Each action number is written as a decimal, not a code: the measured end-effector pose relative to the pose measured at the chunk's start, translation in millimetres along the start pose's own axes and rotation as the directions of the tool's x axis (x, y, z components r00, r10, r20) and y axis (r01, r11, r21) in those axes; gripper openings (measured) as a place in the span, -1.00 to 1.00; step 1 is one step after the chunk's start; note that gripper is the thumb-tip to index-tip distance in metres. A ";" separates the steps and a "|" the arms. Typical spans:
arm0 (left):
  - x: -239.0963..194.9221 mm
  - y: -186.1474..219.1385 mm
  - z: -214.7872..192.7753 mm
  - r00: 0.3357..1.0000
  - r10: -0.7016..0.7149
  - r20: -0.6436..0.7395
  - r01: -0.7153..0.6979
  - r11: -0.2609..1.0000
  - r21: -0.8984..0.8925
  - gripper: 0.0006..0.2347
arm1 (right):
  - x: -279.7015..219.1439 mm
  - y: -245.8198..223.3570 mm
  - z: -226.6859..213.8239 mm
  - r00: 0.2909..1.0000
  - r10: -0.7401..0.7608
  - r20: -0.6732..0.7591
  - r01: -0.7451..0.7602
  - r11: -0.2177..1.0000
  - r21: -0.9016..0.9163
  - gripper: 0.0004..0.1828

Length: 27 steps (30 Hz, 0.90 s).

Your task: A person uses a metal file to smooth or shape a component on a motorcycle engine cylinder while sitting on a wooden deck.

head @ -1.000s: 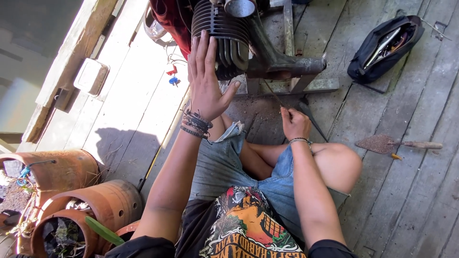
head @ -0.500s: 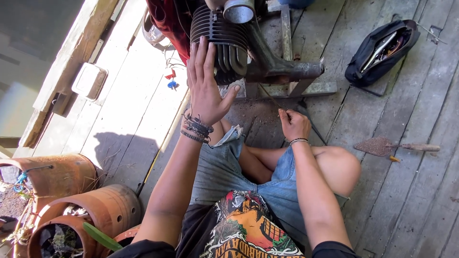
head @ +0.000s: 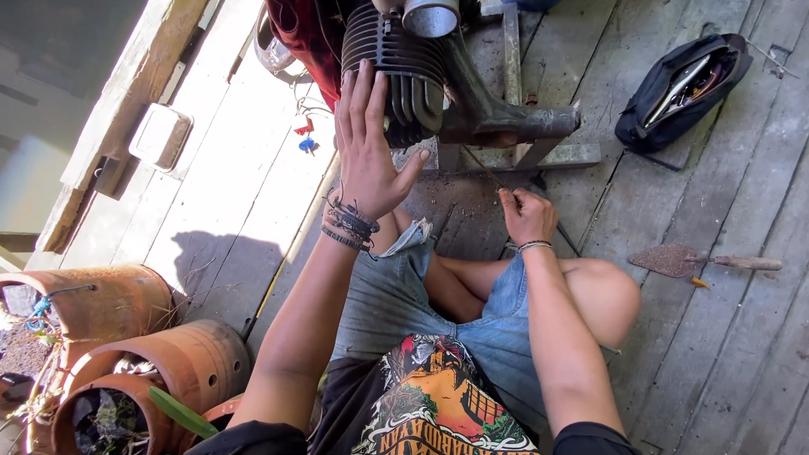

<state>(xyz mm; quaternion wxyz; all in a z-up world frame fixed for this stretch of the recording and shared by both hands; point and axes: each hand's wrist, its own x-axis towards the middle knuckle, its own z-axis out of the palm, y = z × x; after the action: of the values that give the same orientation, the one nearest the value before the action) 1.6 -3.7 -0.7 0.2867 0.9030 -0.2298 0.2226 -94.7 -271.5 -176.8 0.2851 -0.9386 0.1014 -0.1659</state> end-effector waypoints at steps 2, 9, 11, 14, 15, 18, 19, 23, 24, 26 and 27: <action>-0.9 0.5 -2.4 1.000 -0.002 0.003 0.002 1.000 0.002 -0.19 | -0.7 -2.9 2.1 1.000 -0.023 -0.020 0.022 1.000 -0.008 -0.44; 0.0 -5.0 1.3 0.999 0.027 -0.017 -0.027 1.000 -0.003 -0.23 | 9.9 0.0 -6.2 0.993 -0.093 -0.072 0.087 0.992 -0.093 -0.62; 2.0 -1.6 -3.0 1.000 0.013 -0.005 -0.013 1.000 0.002 -0.21 | 7.6 8.9 -1.8 0.995 -0.073 -0.066 0.066 0.992 -0.106 -0.55; 2.1 1.1 -2.7 1.000 -0.002 0.007 0.002 1.000 0.003 -0.20 | 10.0 0.4 2.9 0.993 -0.086 -0.076 0.077 0.991 -0.107 -0.51; 0.5 1.9 -1.6 1.000 -0.005 -0.002 0.005 1.000 0.003 -0.21 | 9.1 -6.0 3.9 0.987 -0.128 -0.093 0.119 0.988 -0.096 -0.53; 0.3 -0.9 0.5 1.000 0.015 -0.011 -0.015 1.000 0.003 -0.22 | 2.9 -7.4 -1.0 0.990 -0.095 -0.101 0.088 0.994 -0.069 -0.57; 0.4 -0.1 -0.9 1.000 0.015 -0.016 -0.015 1.000 0.006 -0.22 | 3.5 -5.1 -0.2 0.990 -0.100 -0.104 0.093 0.993 -0.067 -0.57; -0.3 1.5 -1.4 1.000 0.009 0.003 -0.009 1.000 -0.008 -0.20 | 1.2 -5.6 0.6 0.995 -0.067 -0.078 0.061 0.995 -0.078 -0.47; 0.0 0.6 -0.5 1.000 0.007 -0.002 -0.007 1.000 0.003 -0.20 | 1.7 -8.5 1.0 0.990 -0.099 -0.097 0.094 0.994 -0.063 -0.44; 0.8 -1.0 -0.5 1.000 0.015 -0.010 -0.015 1.000 -0.006 -0.21 | 2.9 -2.4 0.2 0.994 -0.081 -0.079 0.076 0.995 -0.059 -0.43; 2.3 -1.5 0.9 0.999 0.030 -0.019 -0.031 0.999 -0.025 -0.23 | 4.2 1.8 -0.9 0.996 -0.058 -0.069 0.054 0.997 -0.064 -0.42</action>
<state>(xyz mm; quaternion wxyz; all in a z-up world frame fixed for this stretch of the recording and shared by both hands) 4.5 -3.9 -0.7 0.2965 0.8937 -0.2438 0.2323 -91.3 -274.6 -176.0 0.2473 -0.9430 0.0902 -0.2036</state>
